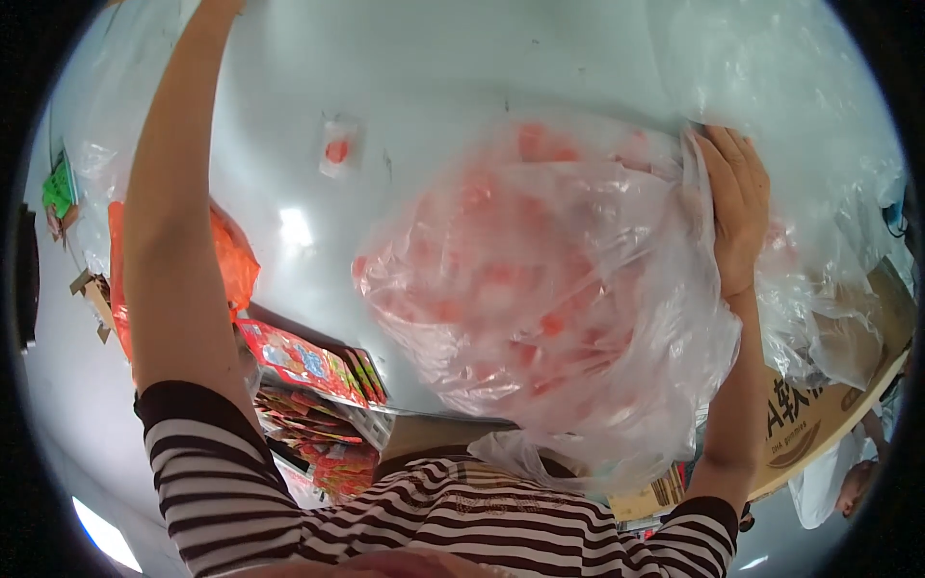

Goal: Packaging small gummy-like products into red pouches and organizing the finished packets on a factory worktable.

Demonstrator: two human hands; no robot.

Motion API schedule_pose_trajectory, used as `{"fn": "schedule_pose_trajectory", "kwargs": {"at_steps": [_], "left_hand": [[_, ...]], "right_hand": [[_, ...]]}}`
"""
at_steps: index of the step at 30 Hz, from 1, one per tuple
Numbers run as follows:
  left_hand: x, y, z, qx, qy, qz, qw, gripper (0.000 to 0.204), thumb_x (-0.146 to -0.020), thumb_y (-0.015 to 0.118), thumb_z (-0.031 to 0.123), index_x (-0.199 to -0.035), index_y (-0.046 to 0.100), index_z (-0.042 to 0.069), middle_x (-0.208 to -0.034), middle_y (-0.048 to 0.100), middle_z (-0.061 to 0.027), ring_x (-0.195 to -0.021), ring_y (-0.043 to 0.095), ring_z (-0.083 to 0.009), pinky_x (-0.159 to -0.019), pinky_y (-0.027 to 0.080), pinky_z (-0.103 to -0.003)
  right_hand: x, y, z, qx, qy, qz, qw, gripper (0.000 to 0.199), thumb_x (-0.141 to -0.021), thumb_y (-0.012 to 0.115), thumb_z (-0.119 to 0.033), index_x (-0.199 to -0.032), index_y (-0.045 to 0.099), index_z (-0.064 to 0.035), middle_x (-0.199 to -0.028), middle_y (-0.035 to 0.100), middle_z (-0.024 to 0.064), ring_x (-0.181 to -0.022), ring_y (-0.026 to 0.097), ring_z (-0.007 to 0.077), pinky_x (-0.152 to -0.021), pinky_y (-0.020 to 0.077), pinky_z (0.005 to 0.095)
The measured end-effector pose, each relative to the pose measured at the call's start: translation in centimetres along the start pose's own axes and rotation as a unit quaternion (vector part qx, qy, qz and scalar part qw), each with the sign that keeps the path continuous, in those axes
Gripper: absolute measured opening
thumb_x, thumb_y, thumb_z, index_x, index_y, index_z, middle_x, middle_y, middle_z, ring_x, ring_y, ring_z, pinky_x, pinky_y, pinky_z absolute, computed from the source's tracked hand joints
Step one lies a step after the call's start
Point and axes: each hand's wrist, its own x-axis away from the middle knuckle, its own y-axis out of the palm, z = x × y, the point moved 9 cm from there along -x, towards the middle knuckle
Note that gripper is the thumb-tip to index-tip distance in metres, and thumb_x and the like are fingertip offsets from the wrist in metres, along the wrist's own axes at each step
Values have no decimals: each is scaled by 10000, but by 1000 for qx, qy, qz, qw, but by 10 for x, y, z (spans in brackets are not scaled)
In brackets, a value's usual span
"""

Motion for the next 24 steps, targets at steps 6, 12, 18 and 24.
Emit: {"fn": "schedule_pose_trajectory", "kwargs": {"at_steps": [6,12,18,24], "left_hand": [[168,-41,104,65,31,-223,972,317,-758,670,219,-1062,617,144,-1057,543,-81,-961,511,-260,-845,382,-363],[267,-90,161,163,-46,-339,925,312,-752,638,116,-1061,601,85,-1072,516,-96,-977,480,-282,-848,381,-397],[262,-129,188,200,-117,-316,920,352,-831,567,158,-1181,560,117,-1143,545,-123,-1048,493,-275,-874,401,-392],[238,-86,208,213,-196,-224,931,377,-843,589,207,-1214,548,150,-1193,530,-120,-1113,462,-273,-884,414,-355]], "right_hand": [[0,3,-2,-16,-45,66,997,298,-805,559,-174,-1065,600,-34,-1160,579,124,-1104,515,307,-955,355,404],[4,4,18,-128,-99,47,986,275,-792,538,-74,-1058,601,-42,-1074,619,125,-996,576,273,-862,426,351],[69,-123,5,-309,240,202,898,182,-853,433,-49,-922,598,-14,-810,606,61,-732,554,123,-669,456,264],[199,-134,-106,-495,237,-56,834,110,-752,531,4,-830,606,-14,-784,611,102,-757,594,202,-687,468,309]]}}
